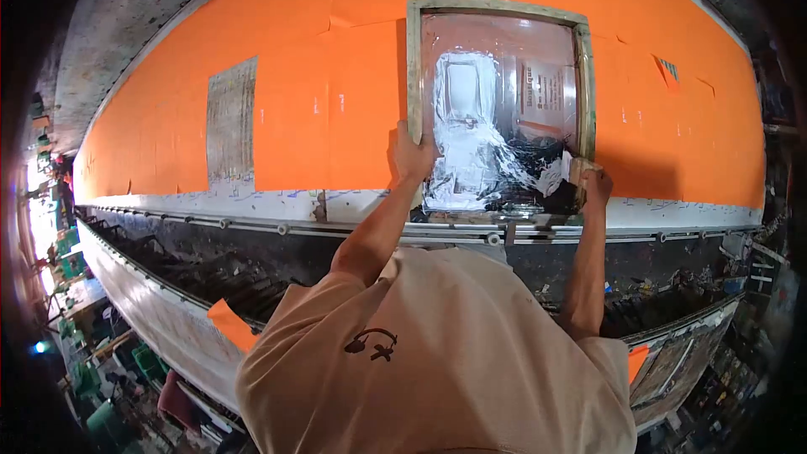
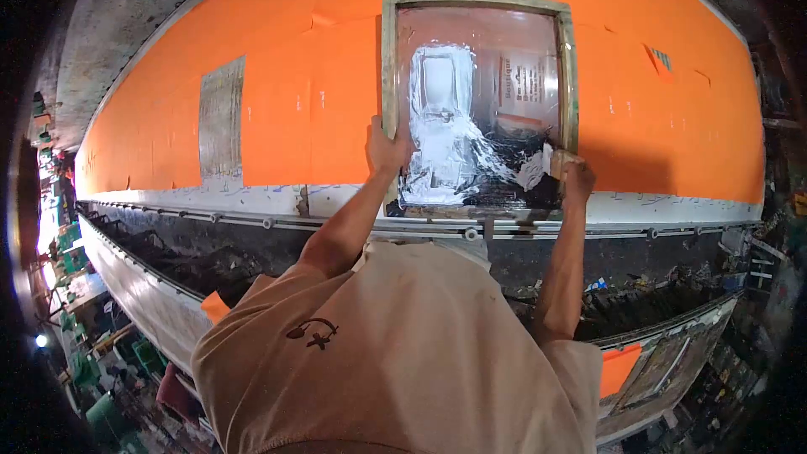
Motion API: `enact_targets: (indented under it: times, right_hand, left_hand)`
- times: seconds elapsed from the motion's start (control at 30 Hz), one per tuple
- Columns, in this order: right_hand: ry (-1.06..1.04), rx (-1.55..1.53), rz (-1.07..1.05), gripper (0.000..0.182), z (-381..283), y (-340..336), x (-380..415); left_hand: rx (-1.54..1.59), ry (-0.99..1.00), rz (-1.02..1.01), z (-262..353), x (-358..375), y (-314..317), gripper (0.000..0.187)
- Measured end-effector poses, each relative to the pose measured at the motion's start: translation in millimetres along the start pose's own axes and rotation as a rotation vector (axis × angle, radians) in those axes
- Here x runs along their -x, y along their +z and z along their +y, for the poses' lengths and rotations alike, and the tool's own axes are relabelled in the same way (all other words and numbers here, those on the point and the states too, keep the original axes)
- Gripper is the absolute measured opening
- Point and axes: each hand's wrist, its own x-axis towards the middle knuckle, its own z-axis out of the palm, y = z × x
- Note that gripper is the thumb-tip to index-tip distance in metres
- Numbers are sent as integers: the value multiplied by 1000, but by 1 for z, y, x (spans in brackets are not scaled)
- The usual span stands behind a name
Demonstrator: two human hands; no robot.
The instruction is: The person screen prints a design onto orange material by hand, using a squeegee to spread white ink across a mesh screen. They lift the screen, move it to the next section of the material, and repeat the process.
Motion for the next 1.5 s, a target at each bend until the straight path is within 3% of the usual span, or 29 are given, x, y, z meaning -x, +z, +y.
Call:
enact_targets:
  times: [0.1,0.2,0.3,0.43,0.47,0.53,0.57,0.63,0.73,0.8,0.87,1.0,1.07,1.13,1.23,1.27,1.33,1.4,1.47,1.5]
  right_hand:
    - [-112,-168,-56,38,29,-2,22]
    - [-220,-37,2,47,37,5,28]
    - [-203,-118,-109,58,36,3,28]
    - [-158,-9,-73,70,43,3,21]
    - [-164,9,-78,70,30,12,33]
    - [-302,245,-20,44,17,29,51]
    - [-335,583,-232,34,46,18,30]
    - [-707,685,-288,24,-15,75,91]
    - [-781,931,-750,27,-110,174,79]
    - [-991,974,-707,27,-150,247,40]
    - [-945,852,-602,34,-185,304,20]
    - [-1126,929,-493,54,-102,290,60]
    - [-1141,914,-508,53,-94,262,85]
    - [-1139,972,-687,50,-98,241,98]
    - [-729,1142,-898,35,-168,258,58]
    - [-644,845,-905,27,-189,264,50]
    - [-908,711,-648,25,-187,288,28]
    - [-1081,695,-409,29,-154,292,40]
    - [-1168,772,-327,31,-90,270,69]
    - [-1170,813,-413,32,-84,244,88]
  left_hand:
    - [-187,19,13,-18,-5,0,43]
    - [-241,78,5,-28,-5,-4,47]
    - [-410,189,92,-34,-3,4,51]
    - [-389,130,101,-31,-4,10,57]
    - [-379,113,100,-34,-3,12,57]
    - [-284,152,64,-30,-2,2,65]
    - [-250,181,69,-28,1,-3,68]
    - [-234,154,42,-33,7,-8,67]
    - [-237,145,0,-40,7,-12,67]
    - [-185,118,-49,-34,3,-23,67]
    - [-165,101,-78,-32,-5,-26,67]
    - [-146,119,-26,-35,-16,-17,66]
    - [-173,126,4,-30,-14,-11,66]
    - [-326,73,10,-27,-13,-5,66]
    - [-354,36,-26,-22,-14,-3,61]
    - [-357,34,-31,-18,-17,-5,59]
    - [-184,-11,-88,-25,-22,-3,55]
    - [-13,-52,-158,-21,-19,-6,52]
    - [89,-44,-104,-4,-16,-14,43]
    - [86,-29,-99,2,-16,-15,43]
